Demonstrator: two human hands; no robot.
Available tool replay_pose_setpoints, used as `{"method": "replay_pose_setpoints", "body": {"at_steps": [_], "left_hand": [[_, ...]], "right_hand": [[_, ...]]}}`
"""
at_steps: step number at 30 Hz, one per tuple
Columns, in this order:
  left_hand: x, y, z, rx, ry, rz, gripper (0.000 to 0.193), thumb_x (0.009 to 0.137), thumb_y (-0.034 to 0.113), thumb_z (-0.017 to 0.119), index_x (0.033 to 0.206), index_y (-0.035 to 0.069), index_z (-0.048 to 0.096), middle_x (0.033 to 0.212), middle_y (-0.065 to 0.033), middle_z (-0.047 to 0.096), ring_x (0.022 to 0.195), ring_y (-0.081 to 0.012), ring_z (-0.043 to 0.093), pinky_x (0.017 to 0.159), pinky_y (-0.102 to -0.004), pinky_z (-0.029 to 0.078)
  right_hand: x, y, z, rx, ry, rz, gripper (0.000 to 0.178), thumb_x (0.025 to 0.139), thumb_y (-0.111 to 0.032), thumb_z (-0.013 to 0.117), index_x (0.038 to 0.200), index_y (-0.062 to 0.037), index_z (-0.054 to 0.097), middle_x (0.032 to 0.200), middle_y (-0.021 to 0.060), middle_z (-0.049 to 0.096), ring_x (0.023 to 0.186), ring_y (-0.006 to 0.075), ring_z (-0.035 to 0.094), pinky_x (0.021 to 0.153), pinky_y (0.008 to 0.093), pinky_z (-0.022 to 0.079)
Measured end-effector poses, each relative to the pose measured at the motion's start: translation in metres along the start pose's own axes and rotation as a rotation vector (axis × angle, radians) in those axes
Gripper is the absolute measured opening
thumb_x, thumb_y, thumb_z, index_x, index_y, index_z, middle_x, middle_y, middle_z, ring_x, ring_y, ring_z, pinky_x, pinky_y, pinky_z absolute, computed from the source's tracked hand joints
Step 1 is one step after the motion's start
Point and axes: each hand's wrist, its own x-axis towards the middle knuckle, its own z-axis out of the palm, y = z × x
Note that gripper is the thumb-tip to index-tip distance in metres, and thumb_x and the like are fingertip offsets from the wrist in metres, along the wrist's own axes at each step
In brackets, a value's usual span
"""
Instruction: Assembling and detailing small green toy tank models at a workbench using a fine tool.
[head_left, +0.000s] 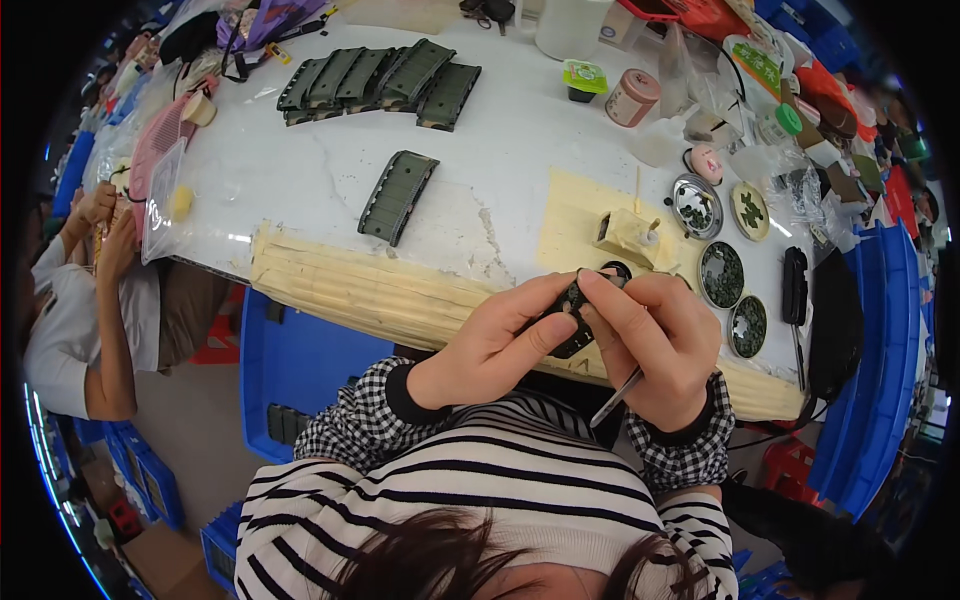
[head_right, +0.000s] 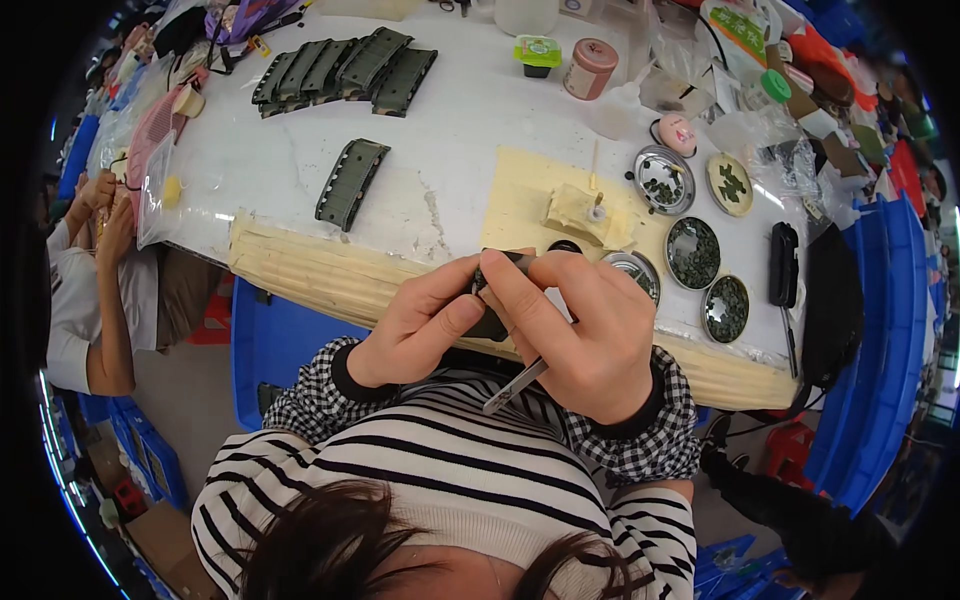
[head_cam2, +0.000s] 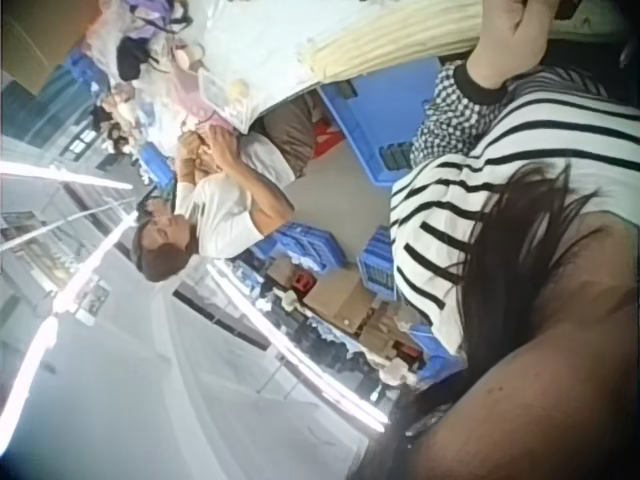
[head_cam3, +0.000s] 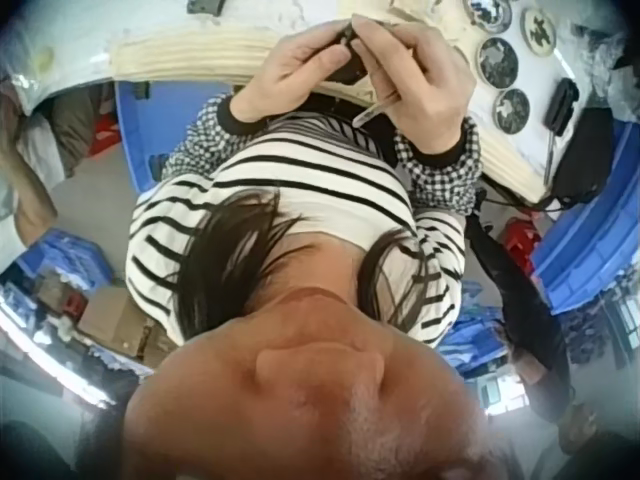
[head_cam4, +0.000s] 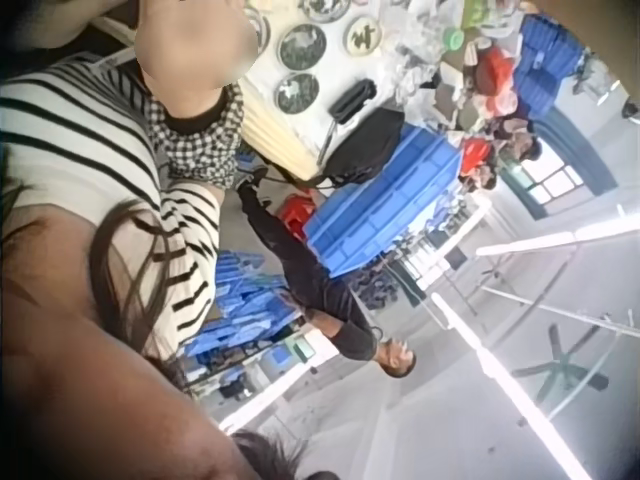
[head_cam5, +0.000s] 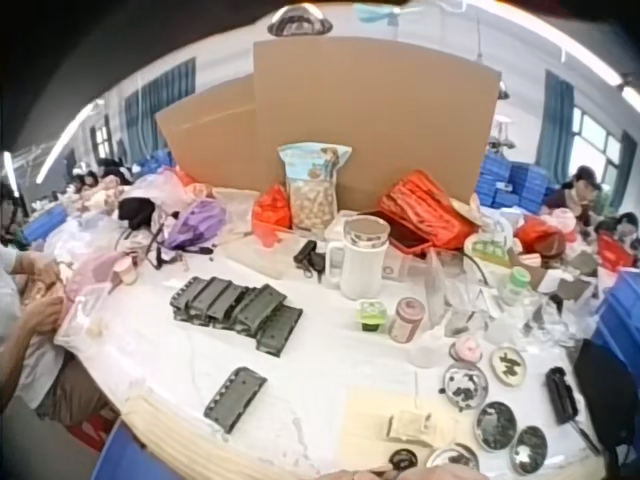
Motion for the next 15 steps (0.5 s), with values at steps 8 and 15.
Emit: {"method": "replay_pose_setpoints", "body": {"at_steps": [8, 15], "left_hand": [[0.003, 0.009, -0.001, -0.410, 0.010, -0.259, 0.055, 0.104, 0.037, 0.028, 0.140, -0.003, 0.037, 0.126, -0.0175, 0.054, 0.117, -0.0215, 0.052, 0.101, -0.0333, 0.041], [0.010, 0.010, 0.004, -0.687, 0.160, -0.427, 0.063, 0.103, 0.047, 0.015, 0.131, 0.000, 0.047, 0.112, -0.0192, 0.060, 0.102, -0.0255, 0.061, 0.092, -0.0388, 0.049]], "right_hand": [[0.000, -0.013, -0.007, 0.070, 0.065, 0.227, 0.048, 0.068, -0.010, 0.081, 0.113, -0.0023, 0.065, 0.084, 0.0071, 0.061, 0.066, 0.0194, 0.056, 0.057, 0.0286, 0.047], [-0.011, -0.004, 0.009, 0.188, -0.012, 0.263, 0.071, 0.060, -0.019, 0.088, 0.123, -0.0032, 0.060, 0.092, 0.0048, 0.056, 0.077, 0.0132, 0.053, 0.056, 0.0239, 0.039]]}}
